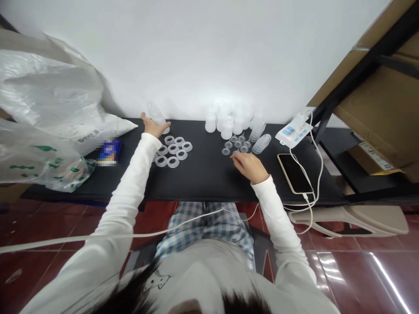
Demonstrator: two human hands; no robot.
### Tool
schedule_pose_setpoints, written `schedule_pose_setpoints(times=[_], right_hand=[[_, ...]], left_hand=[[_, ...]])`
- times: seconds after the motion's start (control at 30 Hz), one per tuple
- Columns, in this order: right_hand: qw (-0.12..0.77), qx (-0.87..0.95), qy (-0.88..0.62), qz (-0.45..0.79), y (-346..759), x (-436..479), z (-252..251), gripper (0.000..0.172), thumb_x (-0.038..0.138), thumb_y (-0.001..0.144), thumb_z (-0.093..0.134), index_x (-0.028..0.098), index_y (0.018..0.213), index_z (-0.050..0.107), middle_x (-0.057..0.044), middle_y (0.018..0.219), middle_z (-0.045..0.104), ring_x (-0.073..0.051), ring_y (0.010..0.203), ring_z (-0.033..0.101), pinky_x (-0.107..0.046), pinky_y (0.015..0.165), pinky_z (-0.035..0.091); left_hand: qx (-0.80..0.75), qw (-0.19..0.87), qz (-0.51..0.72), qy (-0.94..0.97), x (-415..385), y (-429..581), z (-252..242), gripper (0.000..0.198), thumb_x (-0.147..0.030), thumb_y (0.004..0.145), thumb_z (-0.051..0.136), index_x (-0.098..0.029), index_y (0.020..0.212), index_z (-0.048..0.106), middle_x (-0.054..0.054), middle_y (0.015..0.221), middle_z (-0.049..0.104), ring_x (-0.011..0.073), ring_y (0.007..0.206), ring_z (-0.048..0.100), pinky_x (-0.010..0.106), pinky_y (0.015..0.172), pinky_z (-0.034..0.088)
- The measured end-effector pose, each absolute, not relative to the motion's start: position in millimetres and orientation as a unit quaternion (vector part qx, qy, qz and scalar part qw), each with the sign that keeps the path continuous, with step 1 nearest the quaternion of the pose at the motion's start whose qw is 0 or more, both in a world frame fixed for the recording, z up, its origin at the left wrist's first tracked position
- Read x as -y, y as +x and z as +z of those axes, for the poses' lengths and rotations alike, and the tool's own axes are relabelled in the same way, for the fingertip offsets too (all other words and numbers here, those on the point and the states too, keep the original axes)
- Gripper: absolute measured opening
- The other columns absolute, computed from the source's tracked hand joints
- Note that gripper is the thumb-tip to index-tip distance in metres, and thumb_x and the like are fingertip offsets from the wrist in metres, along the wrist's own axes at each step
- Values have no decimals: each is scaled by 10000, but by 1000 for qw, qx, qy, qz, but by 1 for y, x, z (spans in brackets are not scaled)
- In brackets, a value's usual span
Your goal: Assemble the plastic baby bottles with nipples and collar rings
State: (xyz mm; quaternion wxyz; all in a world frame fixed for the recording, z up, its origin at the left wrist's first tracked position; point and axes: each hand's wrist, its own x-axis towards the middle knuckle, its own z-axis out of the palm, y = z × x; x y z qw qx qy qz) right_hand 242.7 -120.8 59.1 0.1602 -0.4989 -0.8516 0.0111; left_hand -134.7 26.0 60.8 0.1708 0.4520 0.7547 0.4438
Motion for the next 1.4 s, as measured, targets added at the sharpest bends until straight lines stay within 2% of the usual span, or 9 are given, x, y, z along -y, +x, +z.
schedule_pose_setpoints(times=[0.13,0.23,0.5,0.63,0.83,1.03,1.17,1.27,1.4], right_hand=[[182,845,-502,35,244,127,60,235,242,961,475,207,1063,684,-67,962,761,-190,761,683,-307,765,502],[232,834,-499,55,239,126,68,263,285,976,449,219,1073,684,-65,926,730,-185,741,647,-318,760,513],[507,704,-491,83,179,76,85,537,560,1028,200,241,1325,514,-73,1050,629,-165,796,630,-334,770,537],[518,662,-533,97,165,44,87,590,615,1007,203,205,1029,627,-47,889,640,-180,846,615,-322,817,507],[490,625,-596,121,170,27,83,568,573,1002,291,173,787,633,-27,654,581,-182,746,577,-299,702,455],[492,618,-606,93,166,36,71,617,545,1008,234,188,743,663,-70,667,624,-226,731,632,-346,688,459],[510,695,-505,47,165,44,70,516,540,992,302,223,811,667,-84,802,676,-237,805,652,-390,793,502],[503,759,-408,67,169,47,72,350,550,931,479,250,1001,646,-88,983,685,-258,963,643,-439,914,511],[500,790,-324,147,179,49,73,454,539,914,524,245,1260,503,-120,1247,608,-254,1208,586,-461,1053,469]], left_hand=[[-757,202,434,444,-38,-138,60,690,-155,654,759,-149,1262,431,191,1231,639,332,1225,613,511,1105,408],[-698,194,476,499,-23,-128,64,539,-272,700,765,-160,1162,512,130,1063,668,304,1098,654,474,1053,451],[-413,45,442,795,37,-40,79,456,-376,831,698,-218,1251,614,125,1227,550,284,1220,549,471,1112,385],[-357,24,420,834,40,-19,74,316,-396,944,549,-279,1211,671,94,1192,608,257,1230,555,502,1161,320],[-346,62,436,829,29,-24,58,480,-583,852,636,-226,1168,691,128,1197,679,283,1168,612,453,1079,419],[-351,197,486,776,37,-19,57,506,-625,797,675,-196,1063,698,109,1116,725,260,1065,658,410,1013,468],[-377,405,526,646,30,-17,59,512,-658,844,542,-166,851,683,73,828,723,218,783,698,315,691,536],[-409,533,497,550,19,-25,59,540,-671,847,454,-169,812,648,44,600,640,175,482,607,265,417,404],[-436,555,492,510,13,-40,63,491,-644,821,488,-172,792,622,35,530,608,161,393,564,231,339,290]])
